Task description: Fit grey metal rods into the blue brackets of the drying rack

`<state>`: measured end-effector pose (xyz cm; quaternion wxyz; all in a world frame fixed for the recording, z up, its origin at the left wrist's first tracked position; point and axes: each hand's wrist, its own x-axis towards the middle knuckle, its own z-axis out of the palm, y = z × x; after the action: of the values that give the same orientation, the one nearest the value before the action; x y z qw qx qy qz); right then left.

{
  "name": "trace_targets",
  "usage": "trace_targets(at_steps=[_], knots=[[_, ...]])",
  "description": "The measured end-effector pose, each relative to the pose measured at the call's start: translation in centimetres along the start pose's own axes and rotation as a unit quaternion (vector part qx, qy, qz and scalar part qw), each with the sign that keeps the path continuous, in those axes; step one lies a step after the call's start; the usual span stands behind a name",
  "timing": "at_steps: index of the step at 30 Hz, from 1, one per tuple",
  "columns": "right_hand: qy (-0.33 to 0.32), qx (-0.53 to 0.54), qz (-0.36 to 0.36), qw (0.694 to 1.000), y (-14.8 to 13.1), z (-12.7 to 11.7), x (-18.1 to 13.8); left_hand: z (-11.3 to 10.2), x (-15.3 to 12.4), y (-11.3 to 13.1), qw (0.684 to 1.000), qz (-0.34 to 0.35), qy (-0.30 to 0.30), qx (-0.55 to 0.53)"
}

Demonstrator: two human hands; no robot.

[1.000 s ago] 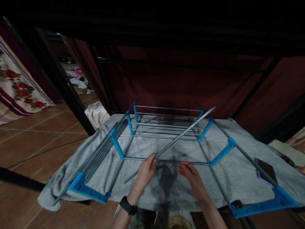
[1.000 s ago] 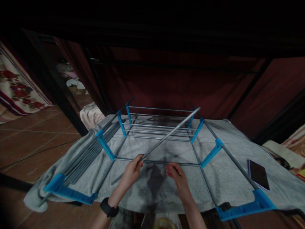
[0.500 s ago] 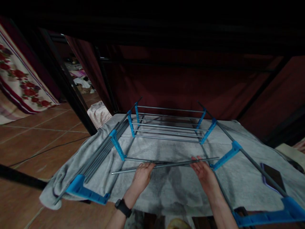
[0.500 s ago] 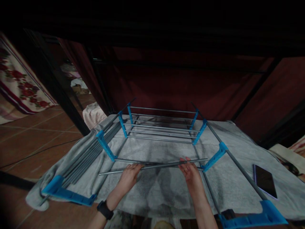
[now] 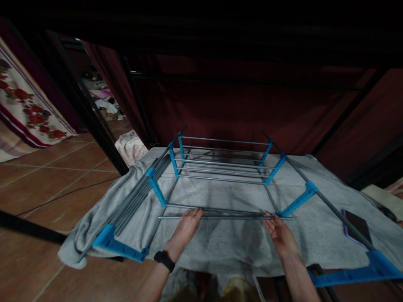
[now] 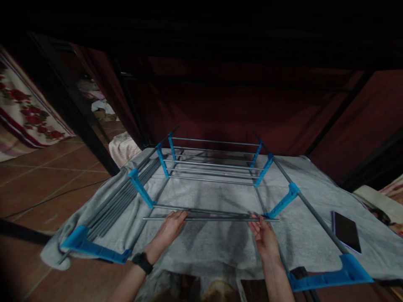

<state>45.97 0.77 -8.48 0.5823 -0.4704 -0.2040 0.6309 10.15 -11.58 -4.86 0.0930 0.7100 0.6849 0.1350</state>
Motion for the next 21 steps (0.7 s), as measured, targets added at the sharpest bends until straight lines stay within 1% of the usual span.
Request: trace_targets(at_steps=[3,8,12,16,18,21], knots=[[0.010,-0.002,-0.001,1.000,0.3,-1.1,-0.2,0.3,-0.6,0.0,1.000,0.022,0.006,-0.004],[0.013,-0.031,0.024,0.999,1.4,-2.7,-0.4,1.0,-1.5,-0.4,0.999,0.043,0.000,-0.003],[0.017,-0.053,0.032,0.998,2.4,-3.5,0.0,1.7,-1.8,-0.8,0.999,0.043,-0.018,0.017],[0.024,-0.052,0.038,0.998,3.1,-4.2,0.4,2.4,-1.7,-0.9,1.000,0.025,-0.006,-0.015],[0.015,-0.051,0.031,0.998,3.5,-4.4,0.4,2.8,-1.7,-0.9,1.000,0.019,-0.006,-0.011],[-0.006,-0.043,0.016,0.999,4.0,-4.4,0.1,3.2,-1.9,-0.8,0.999,0.018,-0.014,0.027]])
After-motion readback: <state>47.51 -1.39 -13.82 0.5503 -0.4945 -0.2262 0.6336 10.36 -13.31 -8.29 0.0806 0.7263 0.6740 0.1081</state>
